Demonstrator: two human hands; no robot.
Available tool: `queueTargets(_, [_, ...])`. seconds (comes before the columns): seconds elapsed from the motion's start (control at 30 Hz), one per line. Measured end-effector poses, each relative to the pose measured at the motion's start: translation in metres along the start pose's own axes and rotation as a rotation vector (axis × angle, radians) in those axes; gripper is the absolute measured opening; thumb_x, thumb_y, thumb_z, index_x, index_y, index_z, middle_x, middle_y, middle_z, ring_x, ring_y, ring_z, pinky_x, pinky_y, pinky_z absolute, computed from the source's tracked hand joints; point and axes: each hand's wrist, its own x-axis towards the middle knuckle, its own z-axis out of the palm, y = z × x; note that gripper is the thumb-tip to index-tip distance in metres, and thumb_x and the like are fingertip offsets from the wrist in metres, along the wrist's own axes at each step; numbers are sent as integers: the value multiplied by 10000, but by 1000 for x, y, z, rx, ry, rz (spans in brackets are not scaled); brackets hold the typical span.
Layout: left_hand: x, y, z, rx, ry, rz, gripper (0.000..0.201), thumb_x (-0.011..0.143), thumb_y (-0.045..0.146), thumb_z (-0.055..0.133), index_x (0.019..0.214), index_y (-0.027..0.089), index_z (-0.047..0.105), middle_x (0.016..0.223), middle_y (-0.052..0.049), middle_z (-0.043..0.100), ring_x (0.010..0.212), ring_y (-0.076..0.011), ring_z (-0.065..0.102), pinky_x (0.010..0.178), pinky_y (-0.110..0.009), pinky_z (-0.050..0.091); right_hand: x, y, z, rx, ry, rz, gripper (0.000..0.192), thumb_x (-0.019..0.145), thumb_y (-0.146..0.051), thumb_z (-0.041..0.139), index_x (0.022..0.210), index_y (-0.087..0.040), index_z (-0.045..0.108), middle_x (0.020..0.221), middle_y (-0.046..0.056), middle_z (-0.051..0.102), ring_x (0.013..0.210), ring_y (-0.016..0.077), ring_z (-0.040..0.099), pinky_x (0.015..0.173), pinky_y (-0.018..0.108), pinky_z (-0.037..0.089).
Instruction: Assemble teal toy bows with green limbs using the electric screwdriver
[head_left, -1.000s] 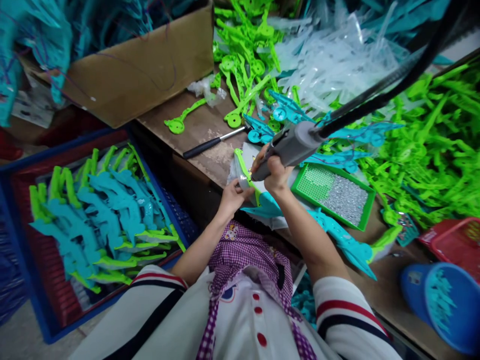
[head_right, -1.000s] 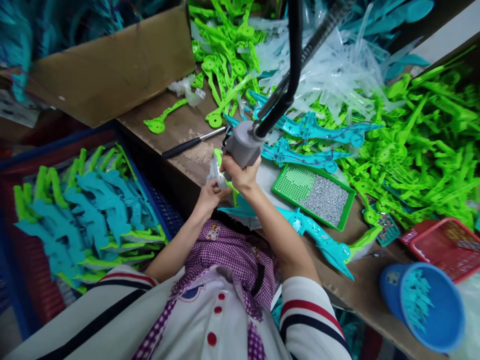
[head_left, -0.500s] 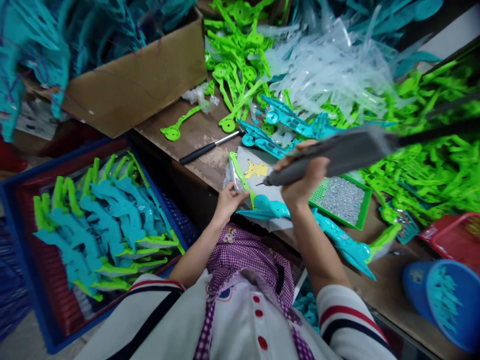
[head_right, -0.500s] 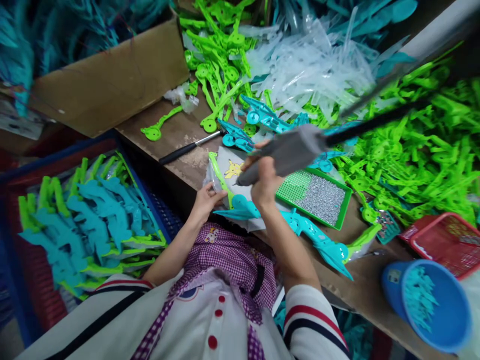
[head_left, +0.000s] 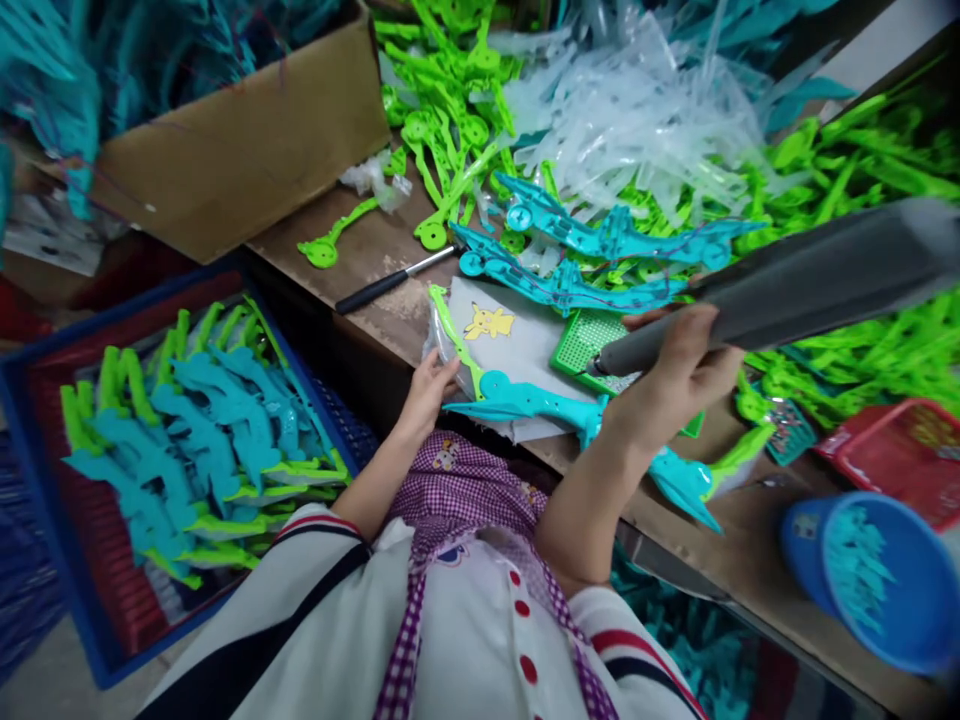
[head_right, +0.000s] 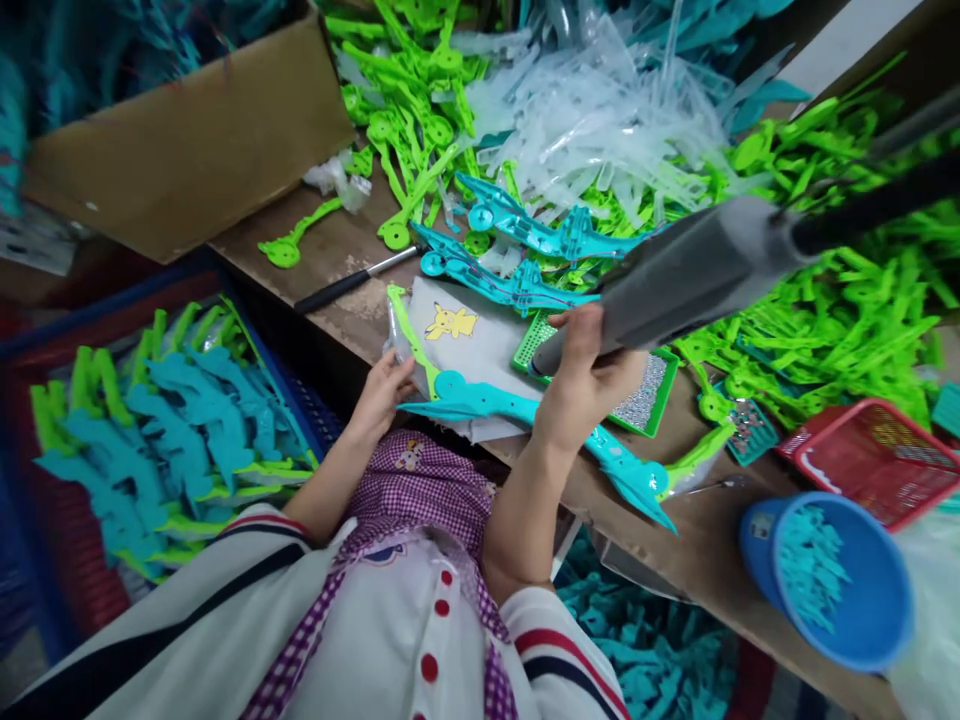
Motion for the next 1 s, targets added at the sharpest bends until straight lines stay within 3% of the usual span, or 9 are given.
queueTargets(0.13, [-17,-2,-3,-193,-15,-26,508,764,455,807,1158,240,571,1007,-54,768,935,-218,745,844,-334,607,-24,21,-59,-262,-93,-47,292,907,-485,615,1101,-269,641,1083,65,598,1071,255,634,916,458,529])
queueTargets(0.23, [-26,-5,-5,-281,-27,-22,504,791,447,799,1175,251,538,966,-31,768,913,-205,748,880,-347,594,-63,35,-89,-506,-266,-62,315,953,-403,568,1200,-217,631,1148,106,630,1107,262,611,951,470,495])
queueTargets(0.33, [-31,-4,-6,-276,-40,32,496,793,447,803,1156,246,531,937,-18,761,903,-199,748,894,-344,585,-99,48,-82,-671,-642,-221,399,991,-418,500,1325,-214,578,1276,128,644,1220,275,573,1083,509,371])
queueTargets(0.4, [-34,1,-6,-236,-74,58,474,791,448,805,1110,237,526,929,-19,757,913,-205,747,890,-347,583,-112,56,-68,-795,-751,-323,431,1010,-428,457,1366,-206,556,1278,125,662,1224,267,577,1114,503,294])
queueTargets(0.53, [-36,9,-9,-170,-150,87,451,786,446,810,1032,228,501,917,-19,746,955,-221,740,894,-363,580,-120,67,-56,-921,-719,-402,441,1014,-435,437,1332,-173,595,1202,129,695,1151,265,602,1083,474,272])
queueTargets(0.7, [-33,7,-14,-180,-168,93,456,796,456,797,1060,232,500,921,-16,735,1003,-219,729,922,-363,574,-121,64,-71,-832,-741,-397,473,1003,-399,471,1433,-207,506,1287,135,660,1224,284,590,1093,505,324])
queueTargets(0.83, [-29,4,-21,-178,-188,86,425,822,457,773,1070,239,506,965,-31,735,1054,-224,715,929,-365,577,-107,56,-112,-647,-609,-381,387,943,-340,572,1329,-310,585,1193,90,676,1097,270,656,948,471,507])
queueTargets(0.93, [-25,5,-28,-156,-192,81,435,807,459,785,1063,241,509,972,-40,737,1072,-236,711,920,-371,584,-75,58,-153,-715,-360,-272,254,894,-371,617,1115,-271,694,1018,93,688,1034,291,653,913,495,525])
queueTargets(1.0, [-22,5,-31,-149,-173,88,450,797,465,794,1065,242,510,960,-40,741,1067,-241,714,920,-377,586,-50,67,-183,-820,-233,-149,293,859,-443,615,1043,-235,710,1044,129,661,1116,318,621,912,507,531])
